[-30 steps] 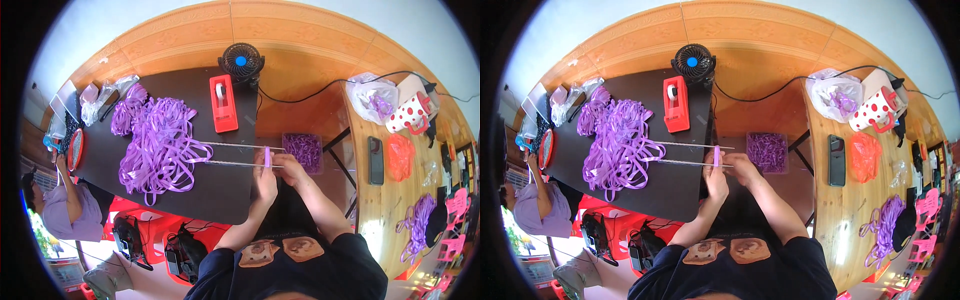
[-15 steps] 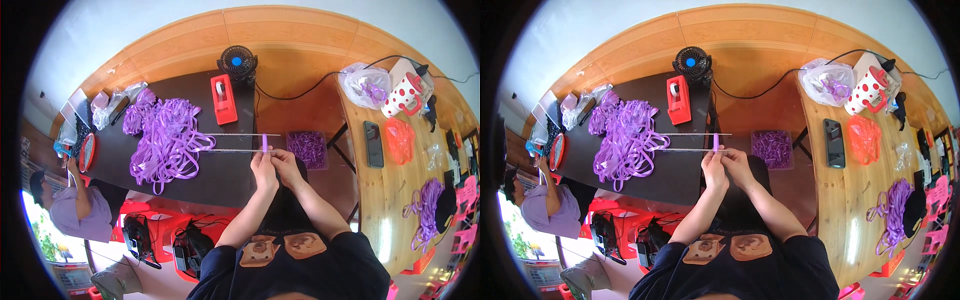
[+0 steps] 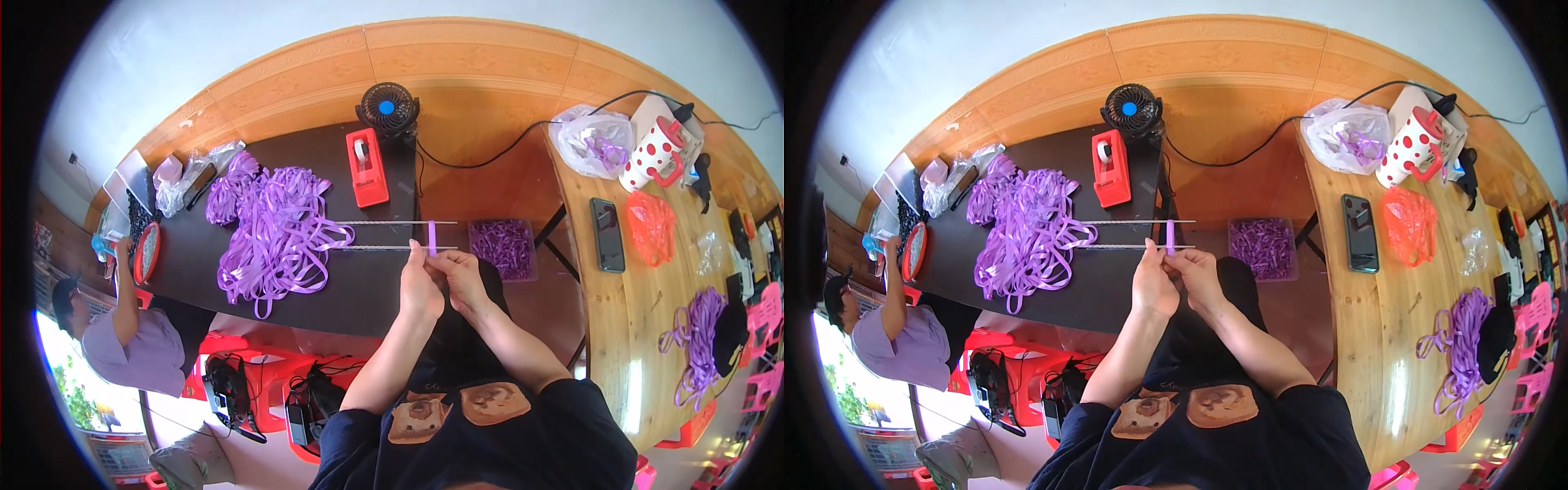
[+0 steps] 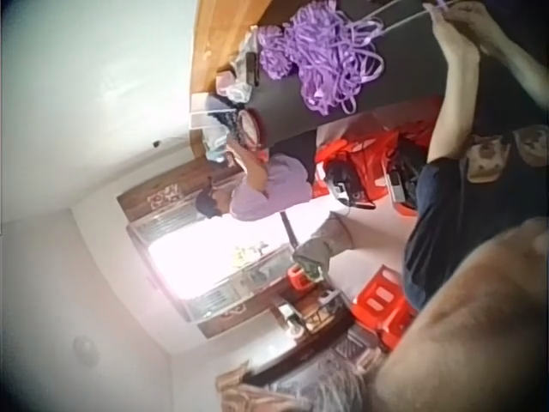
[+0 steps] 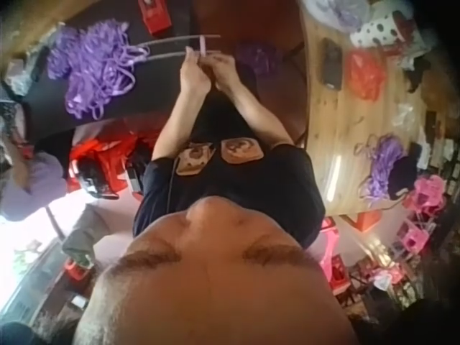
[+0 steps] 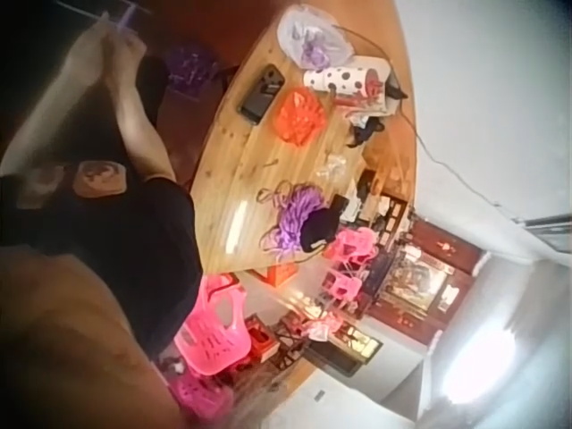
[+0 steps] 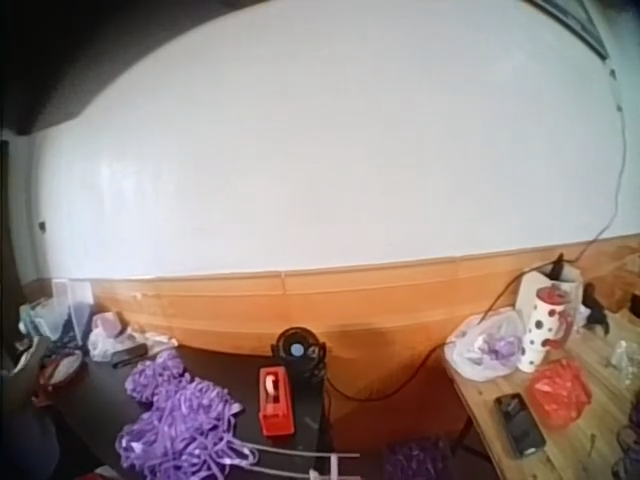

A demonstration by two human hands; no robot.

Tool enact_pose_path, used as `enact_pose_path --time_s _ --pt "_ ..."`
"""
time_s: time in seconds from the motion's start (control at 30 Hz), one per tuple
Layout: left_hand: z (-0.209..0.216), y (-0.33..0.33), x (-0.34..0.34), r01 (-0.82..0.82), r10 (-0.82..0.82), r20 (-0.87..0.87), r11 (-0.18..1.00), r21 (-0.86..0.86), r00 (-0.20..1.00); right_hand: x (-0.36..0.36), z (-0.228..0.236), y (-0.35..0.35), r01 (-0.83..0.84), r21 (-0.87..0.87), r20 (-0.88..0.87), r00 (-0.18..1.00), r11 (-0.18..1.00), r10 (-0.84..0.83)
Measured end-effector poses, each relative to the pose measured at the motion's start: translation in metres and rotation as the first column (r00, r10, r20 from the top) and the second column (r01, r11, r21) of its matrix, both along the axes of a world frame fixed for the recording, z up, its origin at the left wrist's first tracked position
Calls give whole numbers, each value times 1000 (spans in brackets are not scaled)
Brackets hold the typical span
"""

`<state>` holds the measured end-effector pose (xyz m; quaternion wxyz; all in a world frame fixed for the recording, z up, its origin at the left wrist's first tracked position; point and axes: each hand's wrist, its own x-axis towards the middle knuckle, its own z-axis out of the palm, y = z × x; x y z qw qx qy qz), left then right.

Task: The recorder is making decorative flowers or bows by wrapping long purple ribbons around a metal frame and securing segments with adhesive tape.

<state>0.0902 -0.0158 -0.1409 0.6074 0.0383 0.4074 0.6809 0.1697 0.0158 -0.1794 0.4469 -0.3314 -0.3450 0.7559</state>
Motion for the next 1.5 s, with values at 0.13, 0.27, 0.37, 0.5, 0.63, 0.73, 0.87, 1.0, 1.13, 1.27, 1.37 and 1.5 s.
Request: enact_pose_path --time_s 0.13,0.27,0.37,0.5,0.63,0.73,0.87,1.0,1.13,1.27,1.37,1.5 --pt "-2 -1 -9 141 -142 -11 990 -30 990 -2 1 1 35 45 -17 999 998 -35" --pt "2 0 -26 291 -294 58 956 46 954 1 12 2 -14 -14 22 1000 1000 14" --pt "9 -1 -29 332 -334 76 942 38 939 9 14 -3 -33 -11 23 999 999 34" --pt "19 -8 -31 319 -316 83 948 -18 945 34 12 -9 195 264 254 931 945 -263" --pt "9 -10 -31 296 -293 162 955 6 942 31 50 28 262 399 119 935 878 -334" --pt "6 -10 -31 284 -286 201 958 35 937 -2 74 67 -10 422 236 967 906 -99" --pt "6 -10 -30 286 -293 185 956 64 938 -69 87 114 -141 399 382 924 906 -24" --pt "5 -10 -31 307 -315 174 949 73 933 -110 90 137 -258 295 601 799 920 31" --pt "0 -9 -32 311 -324 174 945 99 930 -127 86 132 -165 209 452 891 964 55" --pt "5 -7 -32 333 -346 179 938 96 921 -134 77 134 -133 267 424 905 954 8" --pt "8 -8 -32 322 -334 173 942 90 927 -138 78 133 -81 254 373 928 964 -21" --pt "7 -6 -30 330 -343 187 939 94 921 -134 93 126 -56 237 283 959 970 -14"
